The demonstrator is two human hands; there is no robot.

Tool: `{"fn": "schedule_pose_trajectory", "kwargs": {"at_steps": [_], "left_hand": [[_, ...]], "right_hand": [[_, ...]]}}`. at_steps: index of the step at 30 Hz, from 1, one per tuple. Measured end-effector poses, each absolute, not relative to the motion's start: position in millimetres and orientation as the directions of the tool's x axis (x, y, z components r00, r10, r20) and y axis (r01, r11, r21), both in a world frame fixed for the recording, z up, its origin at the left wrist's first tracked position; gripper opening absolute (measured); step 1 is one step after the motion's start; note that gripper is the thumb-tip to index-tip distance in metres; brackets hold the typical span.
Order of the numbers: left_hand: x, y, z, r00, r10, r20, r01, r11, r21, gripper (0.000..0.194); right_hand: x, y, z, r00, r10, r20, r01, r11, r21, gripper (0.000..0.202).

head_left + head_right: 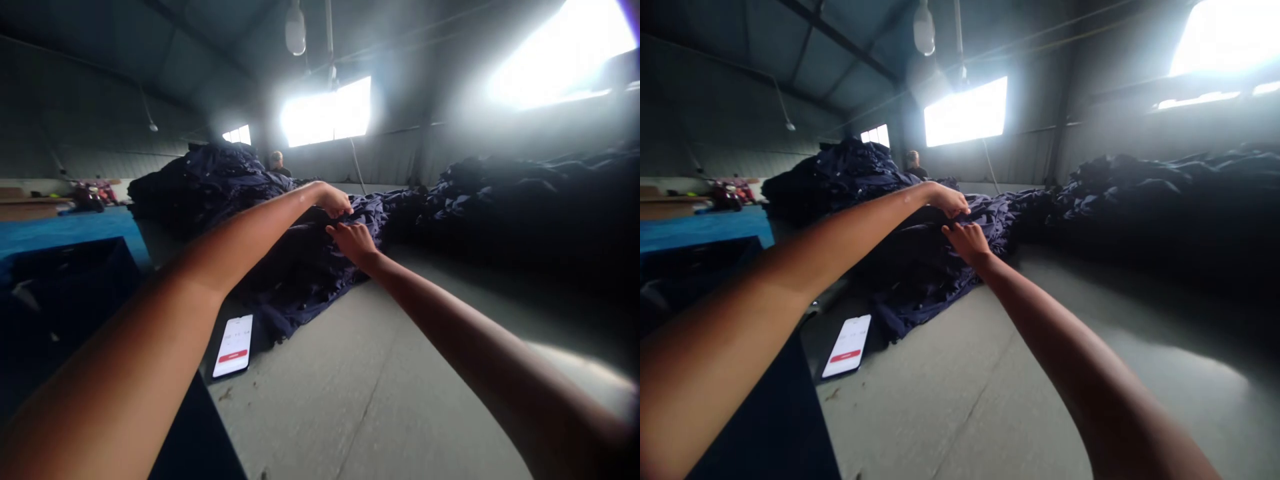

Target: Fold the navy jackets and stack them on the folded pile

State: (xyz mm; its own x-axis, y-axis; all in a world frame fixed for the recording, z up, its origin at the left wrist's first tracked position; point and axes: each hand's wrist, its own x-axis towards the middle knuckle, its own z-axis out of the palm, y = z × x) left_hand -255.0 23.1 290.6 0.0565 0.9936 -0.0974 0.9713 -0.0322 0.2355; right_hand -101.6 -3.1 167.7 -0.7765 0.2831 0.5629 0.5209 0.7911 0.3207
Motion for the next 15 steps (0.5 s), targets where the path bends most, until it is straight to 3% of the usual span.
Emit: {"fn": "schedule_pose_trajectory", "kwargs": {"at_steps": [3, 6, 9, 12, 15], "left_hand": [[-267, 24, 292, 0.15, 0.986, -0.069, 0.957, -0.128, 0.26, 0.033], [-294, 16, 291, 0.158, 0.987, 0.008, 0.98, -0.158, 0.117, 0.045], [-312, 5, 282, 0.142, 0.968, 0.205, 0.99, -0.143, -0.007, 0.049], [-312, -2, 267, 0.111, 0.879, 0.463, 0.993, -0.119, -0.011, 0.044], [-307, -3, 252, -0.047, 0.852, 0.521, 0.999, 0.04, 0.024, 0.051]], "right_hand": [[-84, 13, 165, -0.763, 0.339, 0.551, 0.554, 0.783, 0.285, 0.046], [-58, 28, 162, -0.737, 0.37, 0.566, 0.581, 0.774, 0.25, 0.043], [-34, 42, 162, -0.682, 0.39, 0.619, 0.636, 0.734, 0.239, 0.04], [-12, 55, 166, -0.63, 0.409, 0.66, 0.683, 0.697, 0.22, 0.038], [15, 69, 169, -0.591, 0.449, 0.67, 0.718, 0.671, 0.184, 0.038]]}}
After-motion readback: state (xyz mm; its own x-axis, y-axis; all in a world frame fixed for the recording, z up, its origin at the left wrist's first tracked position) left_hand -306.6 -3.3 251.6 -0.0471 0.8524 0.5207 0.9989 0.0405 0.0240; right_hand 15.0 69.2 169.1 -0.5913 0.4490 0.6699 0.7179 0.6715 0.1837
